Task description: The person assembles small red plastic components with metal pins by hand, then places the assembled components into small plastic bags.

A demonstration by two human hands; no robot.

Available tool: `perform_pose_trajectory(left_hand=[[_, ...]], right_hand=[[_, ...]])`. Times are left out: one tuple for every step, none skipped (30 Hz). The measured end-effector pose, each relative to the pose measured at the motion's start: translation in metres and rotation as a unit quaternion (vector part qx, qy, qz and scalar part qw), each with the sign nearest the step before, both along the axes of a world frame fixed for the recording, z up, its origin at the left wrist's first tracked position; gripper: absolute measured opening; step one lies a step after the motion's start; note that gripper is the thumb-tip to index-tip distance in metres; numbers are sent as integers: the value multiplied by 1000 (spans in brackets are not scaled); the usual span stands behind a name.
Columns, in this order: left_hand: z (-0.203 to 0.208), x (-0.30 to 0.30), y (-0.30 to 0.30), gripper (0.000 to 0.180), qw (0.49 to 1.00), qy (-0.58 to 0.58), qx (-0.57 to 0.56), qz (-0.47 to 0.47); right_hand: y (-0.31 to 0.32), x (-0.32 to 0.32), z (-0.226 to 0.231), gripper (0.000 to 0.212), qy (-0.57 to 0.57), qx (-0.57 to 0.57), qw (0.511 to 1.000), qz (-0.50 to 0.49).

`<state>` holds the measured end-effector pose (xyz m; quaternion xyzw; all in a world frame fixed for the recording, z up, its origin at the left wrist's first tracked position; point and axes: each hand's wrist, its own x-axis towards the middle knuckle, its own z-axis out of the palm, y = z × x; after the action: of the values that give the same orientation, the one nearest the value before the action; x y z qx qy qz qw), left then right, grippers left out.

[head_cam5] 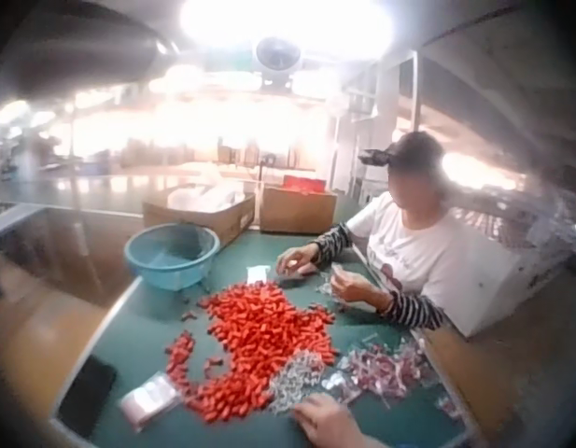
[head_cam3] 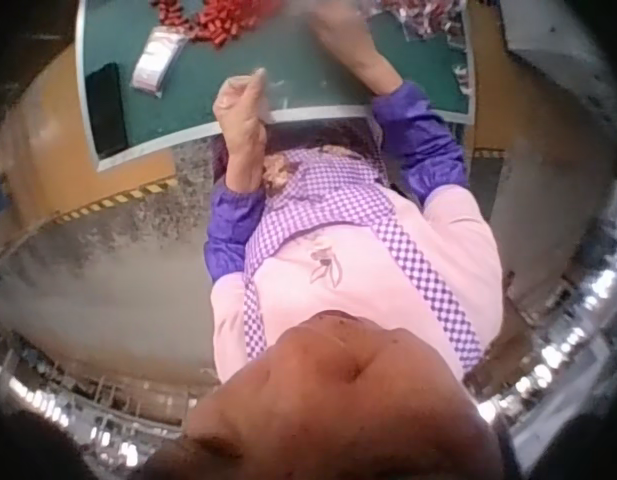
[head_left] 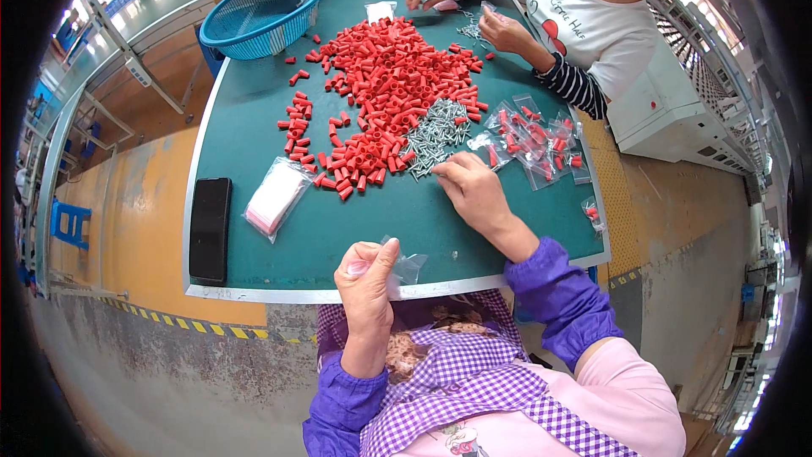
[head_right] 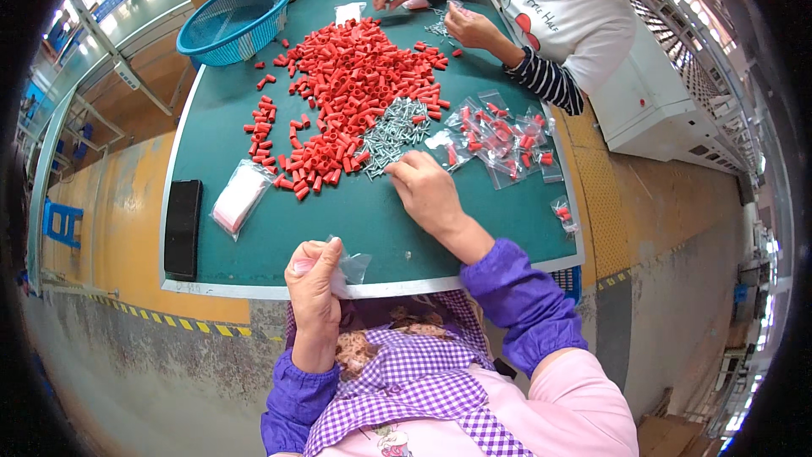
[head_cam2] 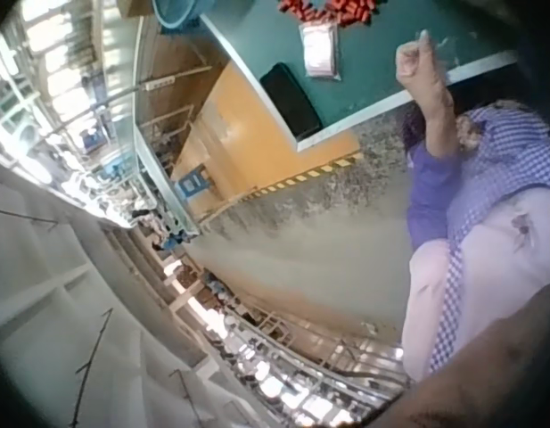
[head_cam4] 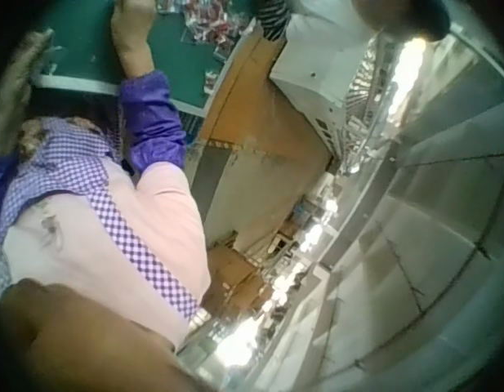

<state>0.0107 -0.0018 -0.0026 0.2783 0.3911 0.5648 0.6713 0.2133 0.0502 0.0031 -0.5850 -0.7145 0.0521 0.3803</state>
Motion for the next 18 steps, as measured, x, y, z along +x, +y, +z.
perform_pose_trajectory(left_hand=[[-2, 1, 0, 9, 999, 8, 31, 27], [-2, 0, 1, 9, 999, 8, 31, 28], [-2, -1, 1, 8, 1000, 0, -3, 17], [-1, -1, 2, 8, 999, -7, -37, 6], [1, -2, 1, 8, 999, -7, -38, 7], [4, -2, 1, 9, 998, -21, -58, -11], [7, -3, 1, 12, 996, -35, -79, -28], [9, -3, 0, 12, 996, -35, -80, -29], [12, -4, 0, 13, 994, -33, -95, -36], [13, -4, 0, 14, 992, -32, -111, -43], [12, -4, 0, 14, 992, -32, -111, -42], [8, -4, -1, 13, 994, -23, -97, -47], [5, -4, -1, 13, 995, -13, -82, -51], [2, -5, -1, 13, 995, -13, -82, -50], [1, -5, -2, 12, 996, 13, -67, -50], [0, -5, -2, 12, 997, 40, -51, -49], [-1, -5, -2, 12, 997, 40, -51, -48], [0, -4, -2, 11, 997, 66, -10, -35]], right_hand=[[5, 3, -2, 13, -48, 5, 999, 14], [10, 6, -2, 14, -95, 9, 995, 28], [14, 9, -2, 16, -142, -7, 989, 45], [17, 12, 0, 16, -142, -7, 989, 46], [20, 14, 3, 14, -182, 2, 981, 71], [23, 15, 6, 13, -221, 10, 971, 96], [27, 16, 8, 13, -221, 10, 971, 96], [31, 17, 10, 11, -257, 13, 958, 123], [34, 18, 12, 10, -293, 15, 944, 149], [35, 18, 13, 10, -293, 15, 945, 149], [37, 16, 14, 8, -314, 2, 936, 158], [38, 15, 15, 8, -335, -12, 927, 167], [39, 14, 15, 8, -335, -11, 927, 167], [40, 13, 14, 8, -324, -43, 932, 153], [40, 12, 14, 9, -313, -75, 937, 139], [41, 11, 15, 9, -313, -74, 937, 139], [42, 9, 15, 10, -285, -114, 945, 116], [42, 8, 15, 10, -256, -153, 950, 92]])
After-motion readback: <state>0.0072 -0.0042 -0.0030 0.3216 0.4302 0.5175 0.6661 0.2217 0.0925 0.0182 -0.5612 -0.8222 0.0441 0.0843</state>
